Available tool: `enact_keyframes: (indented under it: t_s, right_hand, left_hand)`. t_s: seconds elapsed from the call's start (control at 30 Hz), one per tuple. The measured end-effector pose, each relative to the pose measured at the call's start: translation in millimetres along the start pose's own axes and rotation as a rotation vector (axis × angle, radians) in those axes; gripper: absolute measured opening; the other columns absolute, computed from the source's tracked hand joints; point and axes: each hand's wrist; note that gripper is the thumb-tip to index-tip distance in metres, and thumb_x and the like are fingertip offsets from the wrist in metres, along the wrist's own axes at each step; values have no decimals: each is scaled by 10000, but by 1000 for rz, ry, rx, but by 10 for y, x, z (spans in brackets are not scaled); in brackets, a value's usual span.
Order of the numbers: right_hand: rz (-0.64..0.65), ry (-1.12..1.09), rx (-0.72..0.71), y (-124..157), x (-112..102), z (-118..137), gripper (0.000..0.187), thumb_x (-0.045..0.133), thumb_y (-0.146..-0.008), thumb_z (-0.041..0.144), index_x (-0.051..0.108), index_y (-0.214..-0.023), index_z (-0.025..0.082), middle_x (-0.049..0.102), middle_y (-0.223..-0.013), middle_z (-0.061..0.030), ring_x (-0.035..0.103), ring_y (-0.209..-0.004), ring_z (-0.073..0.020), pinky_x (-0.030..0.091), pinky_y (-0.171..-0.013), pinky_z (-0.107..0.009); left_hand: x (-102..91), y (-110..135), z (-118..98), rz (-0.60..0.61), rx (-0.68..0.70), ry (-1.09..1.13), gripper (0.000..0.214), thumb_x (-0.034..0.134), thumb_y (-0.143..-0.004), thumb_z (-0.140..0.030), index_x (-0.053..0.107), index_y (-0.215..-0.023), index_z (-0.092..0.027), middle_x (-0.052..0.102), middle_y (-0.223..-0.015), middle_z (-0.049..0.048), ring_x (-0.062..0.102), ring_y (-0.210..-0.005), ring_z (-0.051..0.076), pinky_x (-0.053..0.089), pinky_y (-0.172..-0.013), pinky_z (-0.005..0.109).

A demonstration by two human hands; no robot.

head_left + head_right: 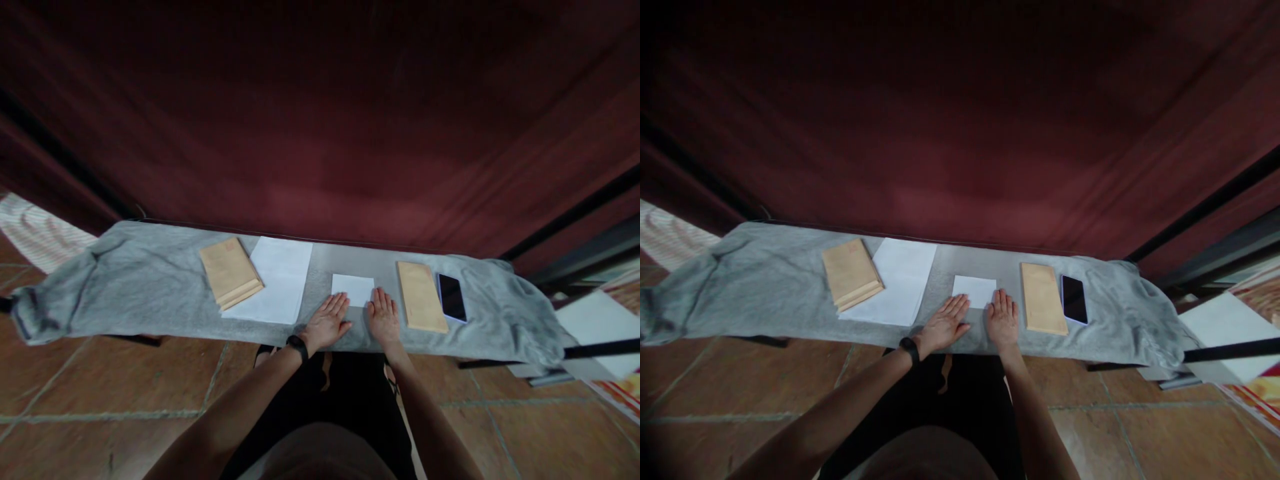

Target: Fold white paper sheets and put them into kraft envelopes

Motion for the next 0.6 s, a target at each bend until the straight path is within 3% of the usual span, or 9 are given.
enact_keyframes:
  t_s: [0.27, 0.47, 0.6]
  right_hand:
    - [-139, -98, -11, 49, 35, -86, 501, 284, -1032, 250, 476, -1468, 93, 508, -1508, -170, 448, -1404, -268, 335, -1157, -464]
    - [-236, -197, 14, 52, 30, -85, 507, 305, -1016, 204, 409, -1502, 105, 484, -1525, -170, 435, -1420, -249, 392, -1137, -451]
    - [-179, -253, -136, 62, -29, 69, 503, 304, -1023, 213, 426, -1498, 102, 460, -1550, -147, 398, -1451, -233, 383, -1157, -448]
  left_hand:
    - [46, 92, -46, -90, -162, -71, 711, 347, -1017, -530, 319, -1537, -46, 323, -1610, 195, 241, -1524, 272, 234, -1243, 453]
    - [41, 105, -56, -109, -177, -89, 691, 366, -1012, -502, 306, -1549, -70, 352, -1602, 172, 268, -1516, 257, 251, -1241, 447]
    - [36, 96, -47, -105, -172, -93, 682, 359, -1017, -496, 311, -1550, -73, 340, -1606, 173, 276, -1513, 259, 273, -1233, 452]
Point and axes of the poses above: each hand's wrist, its own y-axis away from the middle knuckle, its own x-axis out of the palm, z = x × y
